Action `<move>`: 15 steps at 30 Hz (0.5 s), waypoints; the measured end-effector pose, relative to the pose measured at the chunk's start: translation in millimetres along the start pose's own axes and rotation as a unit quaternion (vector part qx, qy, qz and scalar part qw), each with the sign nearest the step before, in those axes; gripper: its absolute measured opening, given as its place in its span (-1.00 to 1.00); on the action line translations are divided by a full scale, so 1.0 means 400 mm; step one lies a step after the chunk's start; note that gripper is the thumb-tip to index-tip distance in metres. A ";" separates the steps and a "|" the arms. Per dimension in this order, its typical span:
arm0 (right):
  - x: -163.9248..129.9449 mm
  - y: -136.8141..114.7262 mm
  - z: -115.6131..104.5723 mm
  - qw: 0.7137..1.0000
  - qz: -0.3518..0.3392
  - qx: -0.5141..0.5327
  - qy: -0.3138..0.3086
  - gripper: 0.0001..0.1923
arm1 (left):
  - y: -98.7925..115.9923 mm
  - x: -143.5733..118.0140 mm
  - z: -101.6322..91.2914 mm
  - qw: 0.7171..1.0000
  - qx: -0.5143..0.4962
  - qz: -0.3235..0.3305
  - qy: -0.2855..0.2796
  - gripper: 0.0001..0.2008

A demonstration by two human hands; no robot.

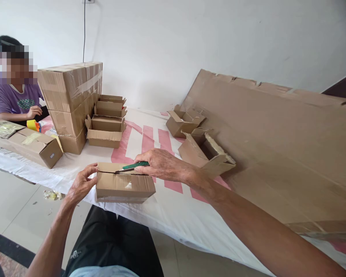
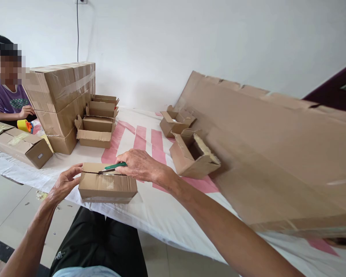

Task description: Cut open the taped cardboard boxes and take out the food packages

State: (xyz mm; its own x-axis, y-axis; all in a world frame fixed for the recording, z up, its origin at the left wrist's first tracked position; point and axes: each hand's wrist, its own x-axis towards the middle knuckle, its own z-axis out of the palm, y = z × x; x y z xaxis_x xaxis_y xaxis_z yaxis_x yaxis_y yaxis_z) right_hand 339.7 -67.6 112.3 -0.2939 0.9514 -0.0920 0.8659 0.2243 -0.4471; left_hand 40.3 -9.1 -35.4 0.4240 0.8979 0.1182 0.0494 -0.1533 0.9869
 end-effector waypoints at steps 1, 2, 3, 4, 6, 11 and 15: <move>0.004 -0.003 0.001 1.000 -0.003 -0.012 0.001 -0.63 | -0.001 0.000 0.000 1.000 0.000 0.001 -0.001 -0.69; 0.008 -0.008 0.002 1.000 -0.005 -0.027 0.000 -0.66 | -0.002 0.001 -0.001 1.000 0.000 0.001 -0.001 -0.69; 0.012 -0.014 0.003 0.999 -0.005 -0.045 -0.004 -0.68 | -0.003 0.001 -0.001 1.000 -0.003 0.003 -0.002 -0.69; 0.016 -0.020 0.003 0.998 -0.003 -0.063 -0.011 -0.70 | -0.004 0.001 -0.001 1.000 -0.007 0.005 -0.003 -0.69; 0.023 -0.033 0.001 0.995 0.000 -0.093 -0.027 -0.76 | -0.004 0.001 0.000 1.000 -0.015 0.008 -0.004 -0.68; 0.028 -0.051 -0.019 0.992 -0.011 -0.120 -0.043 -0.73 | 0.002 0.001 0.003 1.000 -0.012 0.009 0.002 -0.67; 0.028 -0.049 -0.031 0.990 -0.021 -0.138 -0.025 -0.67 | 0.004 0.001 0.003 1.000 -0.001 0.014 -0.009 -0.67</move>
State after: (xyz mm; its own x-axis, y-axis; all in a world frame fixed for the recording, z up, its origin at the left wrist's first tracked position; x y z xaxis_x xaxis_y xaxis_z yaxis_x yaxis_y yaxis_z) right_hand 324.5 -58.6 131.0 -0.3459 0.9299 -0.1251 0.9280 0.3194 -0.1919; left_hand 41.4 -9.6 -33.7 0.4416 0.8856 0.1440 0.0349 -0.1774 0.9835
